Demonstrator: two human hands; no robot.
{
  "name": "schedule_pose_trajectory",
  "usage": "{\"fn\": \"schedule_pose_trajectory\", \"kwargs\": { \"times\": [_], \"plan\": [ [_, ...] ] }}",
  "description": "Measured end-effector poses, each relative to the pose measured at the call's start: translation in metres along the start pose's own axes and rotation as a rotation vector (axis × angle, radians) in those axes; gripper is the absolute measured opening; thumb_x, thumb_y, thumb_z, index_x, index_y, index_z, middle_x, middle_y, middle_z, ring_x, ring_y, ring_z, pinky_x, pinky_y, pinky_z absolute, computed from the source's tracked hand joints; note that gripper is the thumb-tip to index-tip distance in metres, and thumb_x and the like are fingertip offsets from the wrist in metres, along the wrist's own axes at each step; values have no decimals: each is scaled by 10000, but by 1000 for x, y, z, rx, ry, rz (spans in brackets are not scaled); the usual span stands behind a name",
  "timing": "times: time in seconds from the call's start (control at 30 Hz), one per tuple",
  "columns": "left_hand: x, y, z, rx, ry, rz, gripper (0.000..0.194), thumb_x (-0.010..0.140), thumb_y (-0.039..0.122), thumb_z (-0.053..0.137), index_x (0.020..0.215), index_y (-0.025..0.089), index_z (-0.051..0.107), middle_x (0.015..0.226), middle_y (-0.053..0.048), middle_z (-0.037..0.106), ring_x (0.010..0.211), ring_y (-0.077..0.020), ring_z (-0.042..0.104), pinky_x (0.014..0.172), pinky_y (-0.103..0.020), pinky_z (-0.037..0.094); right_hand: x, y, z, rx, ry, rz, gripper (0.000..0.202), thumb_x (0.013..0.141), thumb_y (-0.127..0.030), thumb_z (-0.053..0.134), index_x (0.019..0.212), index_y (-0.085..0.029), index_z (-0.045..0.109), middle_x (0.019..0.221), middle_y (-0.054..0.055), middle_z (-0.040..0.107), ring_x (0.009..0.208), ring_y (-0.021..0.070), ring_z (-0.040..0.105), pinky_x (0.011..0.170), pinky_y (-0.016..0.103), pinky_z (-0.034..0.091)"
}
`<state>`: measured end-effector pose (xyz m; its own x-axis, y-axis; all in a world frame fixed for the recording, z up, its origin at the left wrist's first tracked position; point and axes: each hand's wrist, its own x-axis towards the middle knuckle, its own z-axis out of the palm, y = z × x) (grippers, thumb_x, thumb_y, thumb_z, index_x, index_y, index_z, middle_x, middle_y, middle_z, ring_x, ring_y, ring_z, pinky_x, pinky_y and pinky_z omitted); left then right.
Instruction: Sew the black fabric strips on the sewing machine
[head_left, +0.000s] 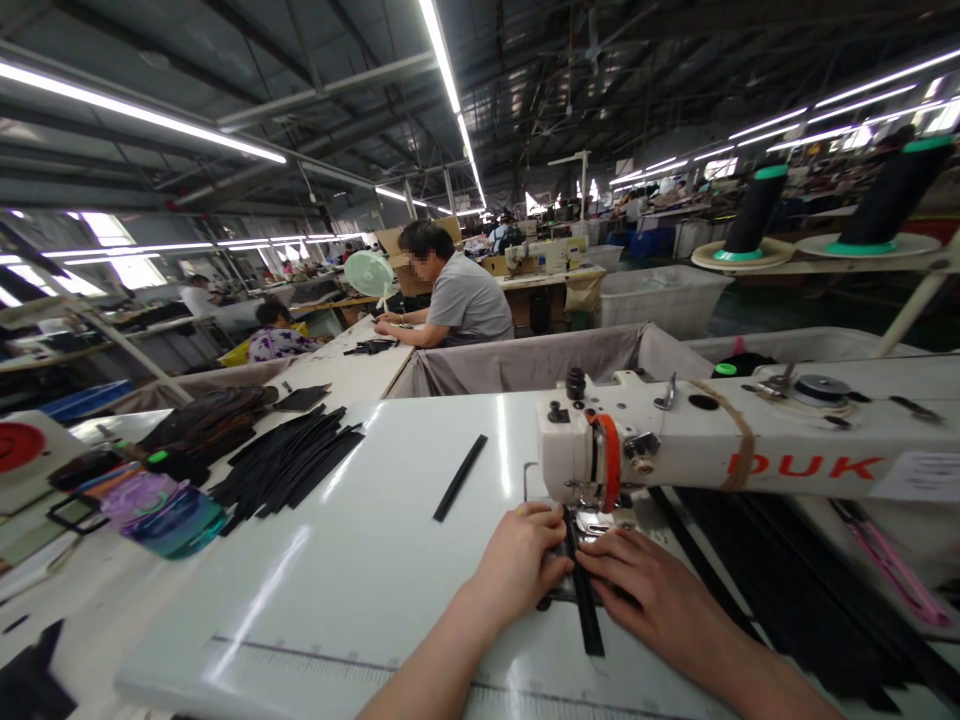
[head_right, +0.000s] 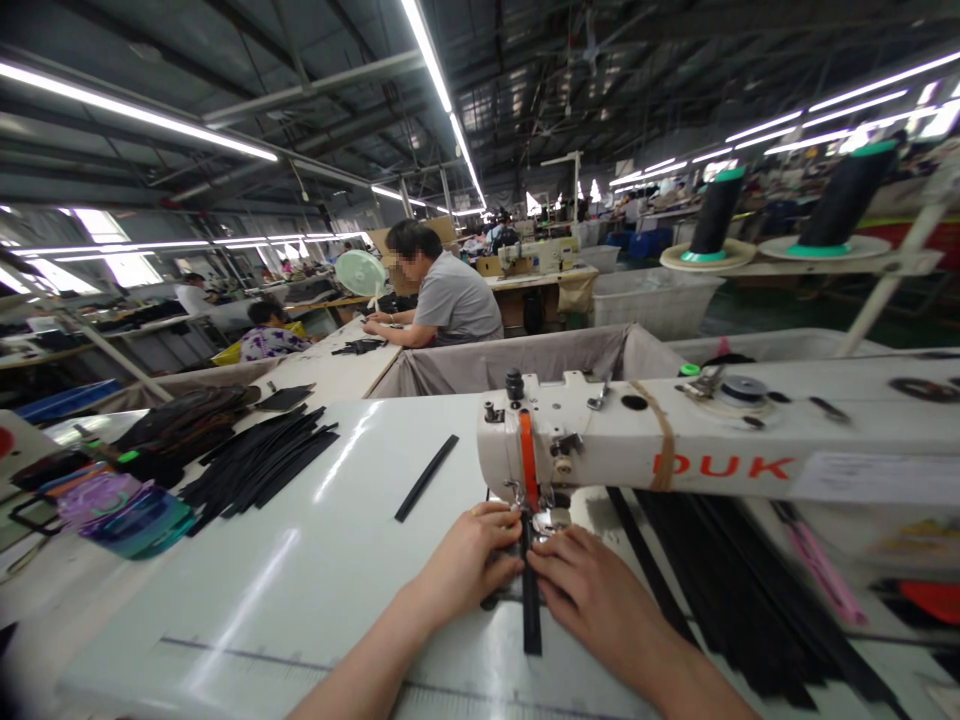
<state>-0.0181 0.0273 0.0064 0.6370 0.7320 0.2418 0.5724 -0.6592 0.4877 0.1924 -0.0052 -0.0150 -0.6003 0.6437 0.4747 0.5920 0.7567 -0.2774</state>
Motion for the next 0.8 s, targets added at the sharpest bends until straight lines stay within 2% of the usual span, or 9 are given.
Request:
{"fn": "schedule_pose_trajectory", "kwargs": {
  "times": [0.1, 0.27, 0.5, 0.7, 0.8],
  "plan": [
    [2, 2, -1, 34, -1, -15, 128, 857, 170, 626, 730, 193, 633, 859, -33, 659, 928, -202, 609, 911, -320, 465, 2, -6, -5, 82, -20, 3, 224, 868, -117, 573, 1016, -238, 690, 962, 34, 697, 937, 190, 632, 868, 342, 515],
    [0, 3, 2, 28, 26, -37, 142, 809, 286, 716, 736, 186, 644, 871, -45, 658, 936, -219, 610, 893, -338, 477, 5, -15, -15, 138, -41, 13, 181, 864, -125, 536, 868, -222, 688, 850, 27, 673, 838, 174, 620, 815, 323, 504],
    [-1, 1, 6, 55, 27, -51, 108, 795, 264, 734, 765, 186, 666, 963, -49, 684, 1004, -233, 607, 928, -341, 475, 2, -6, -5, 47, -29, 30, 232, 876, -121, 533, 1010, -230, 688, 1006, 49, 686, 964, 203, 622, 875, 356, 510],
    [0, 3, 8, 58, 23, -68, 20, 807, 194, 689, 801, 176, 682, 1002, -66, 696, 1052, -240, 596, 969, -352, 471, 0, 4, 5, -126, 41, 49, 222, 895, -179, 524, 1058, -219, 669, 1033, 80, 691, 926, 241, 652, 823, 403, 543],
    [0, 6, 8, 69, 14, -95, 47, 828, 183, 651, 832, 168, 696, 1054, -74, 695, 1068, -240, 589, 981, -363, 466, -1, 7, 10, -200, 61, 43, 244, 902, -201, 517, 1099, -207, 660, 1063, 96, 693, 929, 255, 657, 829, 426, 544]
  ]
}}
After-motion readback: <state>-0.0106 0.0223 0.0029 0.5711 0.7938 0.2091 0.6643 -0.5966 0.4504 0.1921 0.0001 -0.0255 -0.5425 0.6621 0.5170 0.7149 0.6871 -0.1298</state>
